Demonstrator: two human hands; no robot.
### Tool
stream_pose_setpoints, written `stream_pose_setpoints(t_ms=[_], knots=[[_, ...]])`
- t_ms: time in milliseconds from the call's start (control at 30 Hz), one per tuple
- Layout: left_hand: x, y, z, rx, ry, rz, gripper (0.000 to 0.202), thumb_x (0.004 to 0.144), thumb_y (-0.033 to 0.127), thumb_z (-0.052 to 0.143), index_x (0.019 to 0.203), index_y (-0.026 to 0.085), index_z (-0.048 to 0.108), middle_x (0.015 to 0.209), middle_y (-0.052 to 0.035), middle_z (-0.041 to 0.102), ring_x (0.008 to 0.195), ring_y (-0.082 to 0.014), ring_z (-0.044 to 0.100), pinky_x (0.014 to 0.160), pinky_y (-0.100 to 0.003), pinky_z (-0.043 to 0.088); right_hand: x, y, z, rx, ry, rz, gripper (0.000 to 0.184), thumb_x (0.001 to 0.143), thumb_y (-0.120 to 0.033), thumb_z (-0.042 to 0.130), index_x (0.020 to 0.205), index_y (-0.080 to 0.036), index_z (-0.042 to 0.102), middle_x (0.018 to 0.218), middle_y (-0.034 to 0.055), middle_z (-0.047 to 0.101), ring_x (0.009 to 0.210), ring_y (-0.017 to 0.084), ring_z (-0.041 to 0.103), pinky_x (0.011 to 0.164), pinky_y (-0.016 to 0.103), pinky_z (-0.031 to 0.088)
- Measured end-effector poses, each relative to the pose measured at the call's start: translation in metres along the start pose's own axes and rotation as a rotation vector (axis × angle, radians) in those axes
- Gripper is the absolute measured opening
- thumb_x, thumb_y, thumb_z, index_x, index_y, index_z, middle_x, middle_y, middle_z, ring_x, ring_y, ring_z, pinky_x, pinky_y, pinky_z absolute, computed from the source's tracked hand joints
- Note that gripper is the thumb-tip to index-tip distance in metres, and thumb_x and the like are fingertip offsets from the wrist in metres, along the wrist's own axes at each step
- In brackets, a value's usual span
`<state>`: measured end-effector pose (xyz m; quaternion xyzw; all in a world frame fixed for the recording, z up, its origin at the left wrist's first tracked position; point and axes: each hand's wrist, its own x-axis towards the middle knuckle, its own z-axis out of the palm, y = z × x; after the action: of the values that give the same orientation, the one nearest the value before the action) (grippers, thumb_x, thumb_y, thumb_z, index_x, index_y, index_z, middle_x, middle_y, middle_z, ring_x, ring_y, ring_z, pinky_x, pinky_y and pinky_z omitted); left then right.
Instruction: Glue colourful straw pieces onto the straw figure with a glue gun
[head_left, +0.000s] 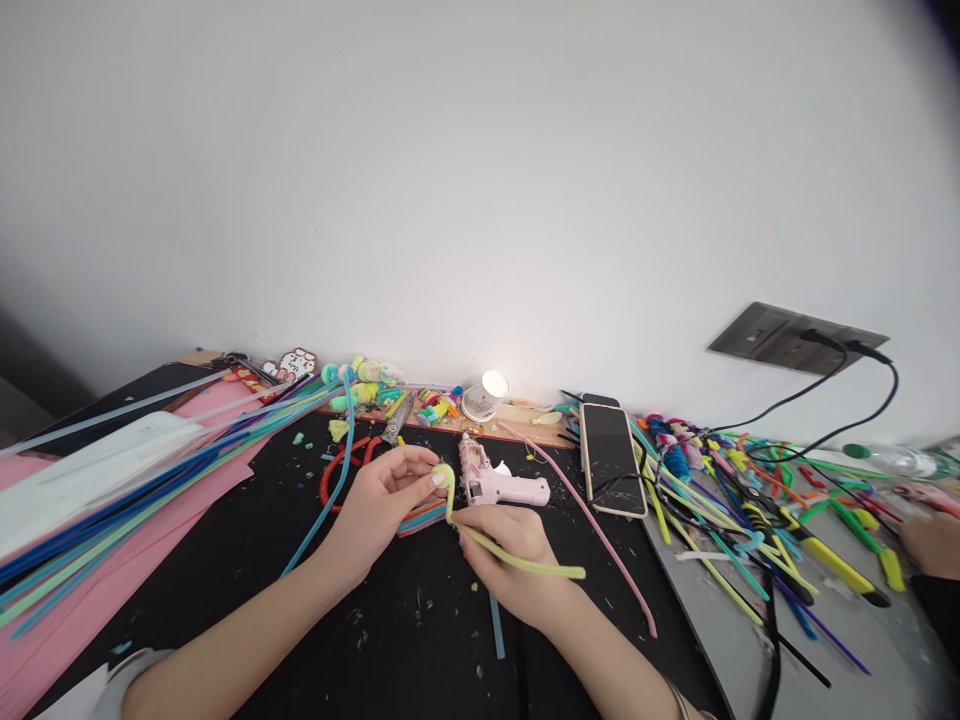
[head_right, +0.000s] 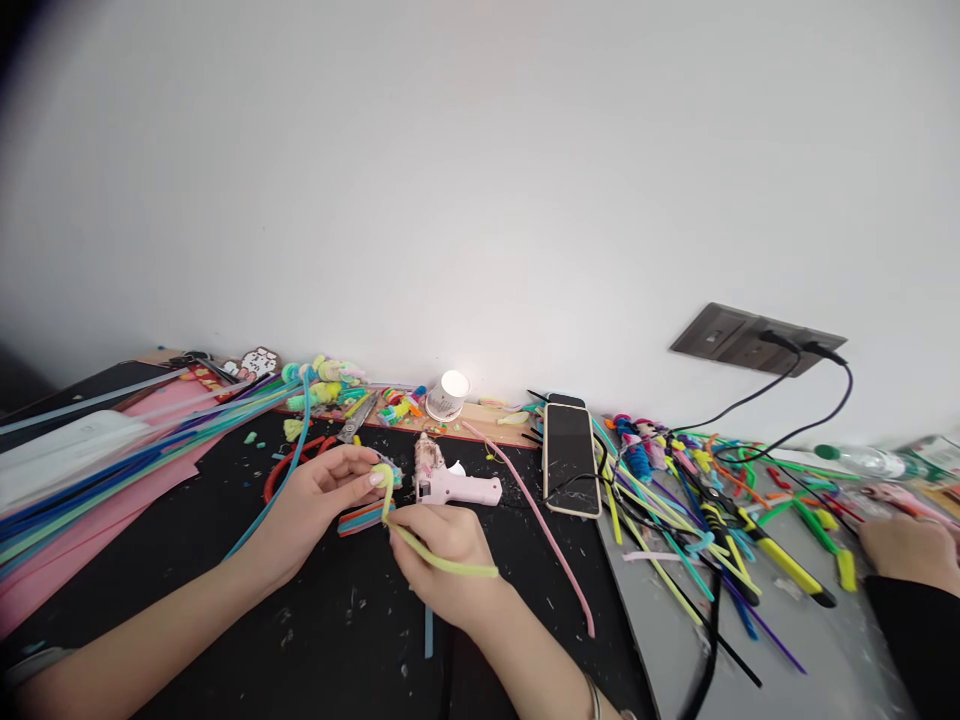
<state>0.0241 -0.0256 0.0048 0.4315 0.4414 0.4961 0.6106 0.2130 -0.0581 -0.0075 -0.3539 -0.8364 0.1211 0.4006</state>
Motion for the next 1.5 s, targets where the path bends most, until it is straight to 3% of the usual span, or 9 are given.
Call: stream_pose_setpoints(t_ms=[233, 500, 700, 967, 1233, 1500], knots=[[-0.001, 0.001, 0.004, 0.012, -0.098, -0.013, 0.036, 0.07, 0.036, 0.085, 0.096, 0.02, 0.066, 0.082, 0.0004, 0.072, 0.08, -0.018, 0.071, 0.08, -0.032, 0.058, 0.004, -0.001, 0.002, 0.176, 0.073, 0.221, 0.006, 0.085, -0.018, 0.064, 0.08, -0.018, 0.066, 0.059, -0.0033, 0.063, 0.045, 0.01, 0.051, 0.046, 0.02, 0.04], [-0.001, -0.008, 0.002, 0.098, -0.199, 0.058, 0.026, 0.079, 0.033, 0.077, 0.095, 0.02, 0.061, 0.087, -0.0004, 0.069, 0.076, -0.0154, 0.066, 0.074, -0.031, 0.055, 0.007, 0.0, 0.0, 0.231, 0.09, 0.305, 0.018, 0.092, -0.019, 0.056, 0.076, -0.019, 0.065, 0.057, -0.0024, 0.064, 0.046, 0.011, 0.054, 0.049, 0.02, 0.04], [0.001, -0.01, 0.001, 0.122, -0.168, 0.09, 0.025, 0.075, 0.028, 0.079, 0.092, 0.02, 0.063, 0.087, -0.001, 0.068, 0.081, -0.0173, 0.066, 0.075, -0.031, 0.055, 0.007, 0.001, 0.0, 0.149, 0.094, 0.276, 0.021, 0.09, -0.016, 0.056, 0.07, -0.019, 0.065, 0.059, -0.0013, 0.064, 0.052, 0.012, 0.056, 0.054, 0.022, 0.041], [0.001, -0.007, 0.002, 0.088, -0.109, 0.058, 0.03, 0.068, 0.028, 0.082, 0.09, 0.02, 0.063, 0.071, 0.0027, 0.068, 0.073, -0.0158, 0.067, 0.073, -0.029, 0.051, 0.005, 0.002, 0.003, 0.286, 0.036, 0.41, 0.026, 0.091, -0.021, 0.056, 0.066, -0.019, 0.065, 0.055, -0.0014, 0.064, 0.05, 0.013, 0.059, 0.053, 0.022, 0.043], [-0.002, -0.007, 0.005, 0.078, -0.084, 0.039, 0.032, 0.068, 0.031, 0.083, 0.09, 0.02, 0.063, 0.069, 0.0025, 0.068, 0.073, -0.0172, 0.066, 0.068, -0.029, 0.053, 0.006, -0.001, 0.007, 0.447, 0.042, 0.558, 0.013, 0.089, -0.028, 0.058, 0.085, -0.019, 0.067, 0.051, -0.0036, 0.062, 0.044, 0.014, 0.058, 0.05, 0.024, 0.042], [-0.002, -0.008, 0.006, 0.067, -0.088, 0.027, 0.032, 0.07, 0.034, 0.082, 0.091, 0.02, 0.062, 0.068, 0.0017, 0.069, 0.071, -0.0178, 0.066, 0.069, -0.03, 0.051, 0.005, -0.003, 0.011, 0.47, 0.071, 0.585, 0.015, 0.089, -0.031, 0.058, 0.083, -0.019, 0.065, 0.051, -0.0033, 0.062, 0.043, 0.014, 0.056, 0.049, 0.024, 0.041]])
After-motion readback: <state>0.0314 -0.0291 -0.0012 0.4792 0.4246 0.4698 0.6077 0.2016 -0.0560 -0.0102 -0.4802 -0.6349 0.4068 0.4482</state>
